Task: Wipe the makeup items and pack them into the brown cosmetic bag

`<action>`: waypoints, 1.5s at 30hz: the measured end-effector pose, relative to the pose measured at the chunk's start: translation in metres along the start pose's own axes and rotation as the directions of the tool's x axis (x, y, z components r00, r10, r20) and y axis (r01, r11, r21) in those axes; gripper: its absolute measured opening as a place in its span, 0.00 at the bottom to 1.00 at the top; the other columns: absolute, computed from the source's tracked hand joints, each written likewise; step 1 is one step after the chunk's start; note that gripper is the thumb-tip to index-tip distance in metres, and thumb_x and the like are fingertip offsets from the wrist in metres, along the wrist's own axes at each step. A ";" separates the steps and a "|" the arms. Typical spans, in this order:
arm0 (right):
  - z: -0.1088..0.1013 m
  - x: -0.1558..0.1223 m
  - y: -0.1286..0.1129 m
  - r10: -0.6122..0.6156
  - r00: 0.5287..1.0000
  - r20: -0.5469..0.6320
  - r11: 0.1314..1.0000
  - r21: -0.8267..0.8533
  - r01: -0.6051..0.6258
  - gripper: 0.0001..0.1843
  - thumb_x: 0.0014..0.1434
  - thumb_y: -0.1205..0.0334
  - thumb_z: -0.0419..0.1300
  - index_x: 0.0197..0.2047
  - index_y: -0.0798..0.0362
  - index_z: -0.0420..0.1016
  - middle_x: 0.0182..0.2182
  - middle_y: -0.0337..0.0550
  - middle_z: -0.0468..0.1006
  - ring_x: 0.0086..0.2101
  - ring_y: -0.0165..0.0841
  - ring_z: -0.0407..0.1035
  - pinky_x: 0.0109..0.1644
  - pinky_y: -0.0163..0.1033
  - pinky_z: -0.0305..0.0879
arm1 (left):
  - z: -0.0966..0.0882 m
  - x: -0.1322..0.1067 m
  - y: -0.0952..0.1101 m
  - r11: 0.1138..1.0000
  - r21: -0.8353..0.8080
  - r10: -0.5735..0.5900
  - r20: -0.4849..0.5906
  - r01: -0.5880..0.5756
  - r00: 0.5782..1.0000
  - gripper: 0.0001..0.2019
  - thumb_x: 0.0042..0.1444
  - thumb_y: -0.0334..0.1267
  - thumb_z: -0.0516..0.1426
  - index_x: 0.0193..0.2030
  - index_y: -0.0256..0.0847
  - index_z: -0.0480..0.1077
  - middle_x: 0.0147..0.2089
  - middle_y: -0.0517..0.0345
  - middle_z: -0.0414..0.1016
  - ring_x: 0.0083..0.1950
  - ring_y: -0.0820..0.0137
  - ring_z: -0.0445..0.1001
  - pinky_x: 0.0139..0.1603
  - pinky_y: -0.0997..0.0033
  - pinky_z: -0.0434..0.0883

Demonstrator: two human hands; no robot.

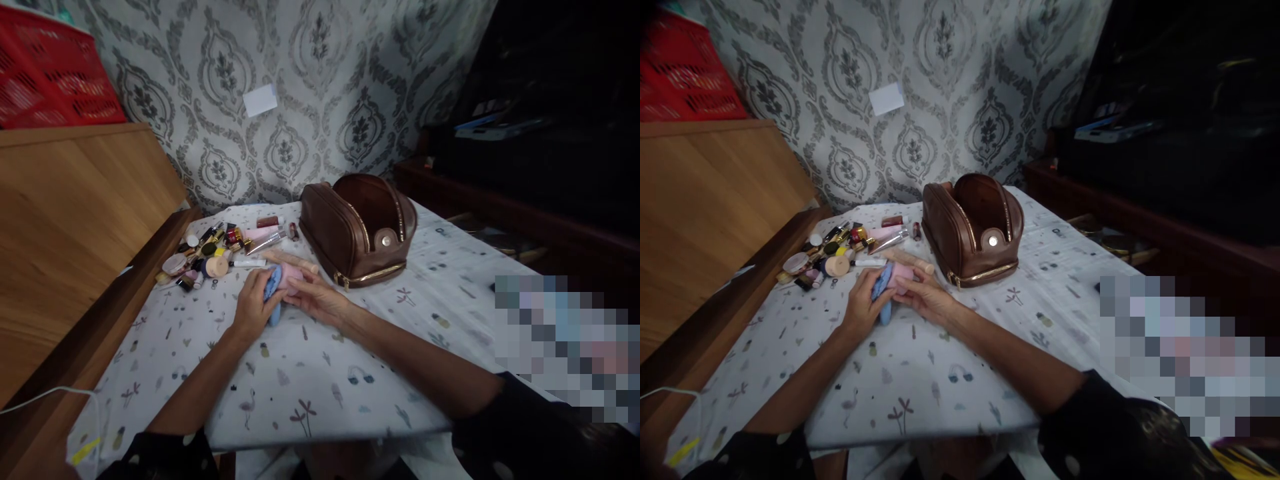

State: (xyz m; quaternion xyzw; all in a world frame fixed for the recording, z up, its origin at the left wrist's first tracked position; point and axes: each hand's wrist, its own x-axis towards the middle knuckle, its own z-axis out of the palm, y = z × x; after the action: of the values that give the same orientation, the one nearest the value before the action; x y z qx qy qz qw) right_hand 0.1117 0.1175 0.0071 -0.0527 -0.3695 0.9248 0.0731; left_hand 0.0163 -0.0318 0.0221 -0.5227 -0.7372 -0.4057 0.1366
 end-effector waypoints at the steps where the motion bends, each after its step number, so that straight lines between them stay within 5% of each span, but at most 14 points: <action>1: 0.000 0.000 0.000 -0.005 1.000 -0.006 1.000 -0.005 0.005 0.26 0.48 0.63 0.75 0.49 0.50 0.73 0.43 0.39 0.80 0.41 0.29 0.76 0.48 0.36 0.76 | -0.001 0.000 0.000 1.000 0.019 -0.019 0.003 0.019 1.000 0.16 0.64 0.46 0.57 0.55 0.44 0.69 0.47 0.52 0.72 0.51 0.62 0.71 0.55 0.61 0.69; 12: 0.003 0.003 0.003 -0.188 0.980 -0.066 0.974 -0.139 0.177 0.29 0.41 0.62 0.77 0.45 0.49 0.71 0.41 0.37 0.78 0.43 0.32 0.74 0.48 0.39 0.73 | 0.002 -0.003 -0.002 0.976 0.129 -0.180 0.024 0.175 0.983 0.16 0.61 0.49 0.58 0.29 0.43 0.60 0.28 0.65 0.64 0.30 0.71 0.64 0.34 0.71 0.61; 18: -0.005 0.007 0.006 -0.268 0.960 -0.076 0.934 -0.266 0.239 0.32 0.38 0.57 0.78 0.45 0.49 0.70 0.41 0.39 0.78 0.43 0.35 0.73 0.49 0.42 0.72 | 0.002 -0.003 0.004 0.999 0.018 -0.033 0.013 0.032 0.999 0.07 0.64 0.43 0.55 0.43 0.43 0.69 0.38 0.58 0.72 0.40 0.68 0.72 0.44 0.69 0.69; 26: 0.002 0.002 0.003 -0.182 0.983 -0.032 0.957 -0.234 0.169 0.29 0.41 0.59 0.77 0.45 0.50 0.72 0.43 0.40 0.78 0.44 0.35 0.74 0.47 0.41 0.75 | 0.000 0.000 0.003 0.999 -0.040 0.006 0.072 -0.004 0.997 0.21 0.66 0.43 0.53 0.63 0.42 0.63 0.58 0.46 0.68 0.61 0.60 0.68 0.64 0.57 0.64; 31: 0.007 -0.004 -0.002 -0.063 0.996 0.056 0.989 -0.131 0.070 0.29 0.45 0.54 0.76 0.48 0.52 0.73 0.41 0.41 0.79 0.40 0.31 0.76 0.45 0.38 0.76 | -0.002 0.000 -0.001 0.976 -0.200 -0.065 0.135 0.091 0.989 0.25 0.62 0.46 0.57 0.64 0.41 0.62 0.57 0.48 0.70 0.58 0.59 0.70 0.62 0.56 0.67; 37: 0.005 -0.002 0.002 -0.033 0.998 0.050 0.990 -0.137 0.039 0.31 0.45 0.50 0.76 0.48 0.49 0.70 0.36 0.37 0.78 0.35 0.30 0.75 0.33 0.33 0.76 | 0.002 0.001 -0.006 0.858 -0.391 -0.283 0.180 0.332 0.942 0.27 0.55 0.52 0.62 0.57 0.39 0.68 0.49 0.52 0.77 0.50 0.60 0.76 0.52 0.61 0.74; 45: 0.012 -0.004 -0.003 -0.035 0.999 0.018 0.991 -0.127 0.037 0.32 0.39 0.46 0.77 0.42 0.52 0.71 0.32 0.36 0.76 0.32 0.30 0.73 0.29 0.32 0.72 | -0.007 0.003 -0.013 0.748 -0.424 -0.478 0.190 0.511 0.857 0.33 0.49 0.55 0.65 0.58 0.40 0.69 0.53 0.51 0.77 0.55 0.56 0.75 0.53 0.62 0.74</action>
State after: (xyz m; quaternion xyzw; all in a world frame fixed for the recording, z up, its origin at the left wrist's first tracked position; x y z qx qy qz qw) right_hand 0.1145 0.1114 0.0179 -0.0432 -0.4294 0.8982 0.0835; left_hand 0.0024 -0.0367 0.0224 -0.3396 -0.7358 -0.5715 -0.1293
